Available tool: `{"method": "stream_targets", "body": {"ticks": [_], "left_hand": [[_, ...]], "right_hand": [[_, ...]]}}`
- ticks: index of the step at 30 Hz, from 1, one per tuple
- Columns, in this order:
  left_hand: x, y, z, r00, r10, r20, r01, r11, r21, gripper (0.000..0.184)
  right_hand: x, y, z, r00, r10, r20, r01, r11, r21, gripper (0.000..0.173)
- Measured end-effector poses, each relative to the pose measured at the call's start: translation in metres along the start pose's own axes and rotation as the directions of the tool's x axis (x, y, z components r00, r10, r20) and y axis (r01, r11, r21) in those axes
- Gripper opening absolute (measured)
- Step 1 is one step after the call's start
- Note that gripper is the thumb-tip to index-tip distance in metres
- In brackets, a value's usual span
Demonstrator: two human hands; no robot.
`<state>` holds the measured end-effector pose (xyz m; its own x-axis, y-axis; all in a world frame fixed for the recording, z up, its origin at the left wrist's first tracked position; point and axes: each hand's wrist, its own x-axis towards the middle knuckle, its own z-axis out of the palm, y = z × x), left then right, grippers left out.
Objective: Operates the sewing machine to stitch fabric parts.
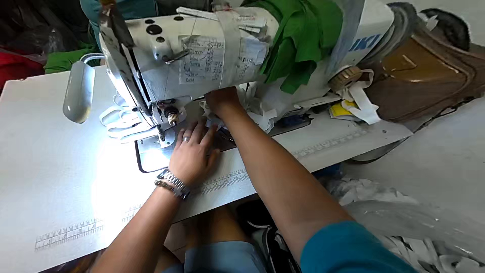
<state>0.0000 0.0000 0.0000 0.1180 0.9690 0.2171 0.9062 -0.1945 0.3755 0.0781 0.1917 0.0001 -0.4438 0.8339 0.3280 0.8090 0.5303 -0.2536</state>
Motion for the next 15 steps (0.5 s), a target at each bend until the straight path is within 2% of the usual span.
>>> {"method": "stream_targets", "body": {"ticks": [3,4,5,7,10,12,15], "left_hand": [[0.02,0.008,0.005,0.993,-0.096,0.075,0.095,0.995,0.017,0.058],[0.024,0.01,0.005,0.987,-0.118,0.109,0.115,0.993,0.027,0.058],[0.026,0.012,0.005,0.982,-0.132,0.133,0.129,0.991,0.033,0.058],[0.028,0.014,0.007,0.979,-0.137,0.151,0.134,0.991,0.03,0.058],[0.028,0.012,0.017,0.983,-0.119,0.139,0.114,0.992,0.045,0.057],[0.028,0.013,0.023,0.985,-0.108,0.135,0.096,0.991,0.094,0.057],[0.028,0.012,0.028,0.987,-0.101,0.123,0.084,0.987,0.135,0.058]], "right_hand": [[0.016,0.001,-0.001,0.947,0.069,0.315,-0.024,0.989,-0.144,0.056],[0.02,0.004,0.0,0.918,0.088,0.386,-0.021,0.984,-0.175,0.058],[0.022,0.006,0.002,0.912,0.104,0.398,-0.026,0.98,-0.196,0.056],[0.019,0.009,0.011,0.966,0.077,0.248,-0.024,0.977,-0.211,0.045],[0.019,0.01,0.027,0.997,-0.064,-0.032,0.058,0.985,-0.165,0.045],[0.026,0.008,0.031,0.992,-0.122,-0.026,0.117,0.983,-0.141,0.041],[0.036,0.002,0.034,0.985,-0.063,0.159,0.081,0.99,-0.112,0.053]]}}
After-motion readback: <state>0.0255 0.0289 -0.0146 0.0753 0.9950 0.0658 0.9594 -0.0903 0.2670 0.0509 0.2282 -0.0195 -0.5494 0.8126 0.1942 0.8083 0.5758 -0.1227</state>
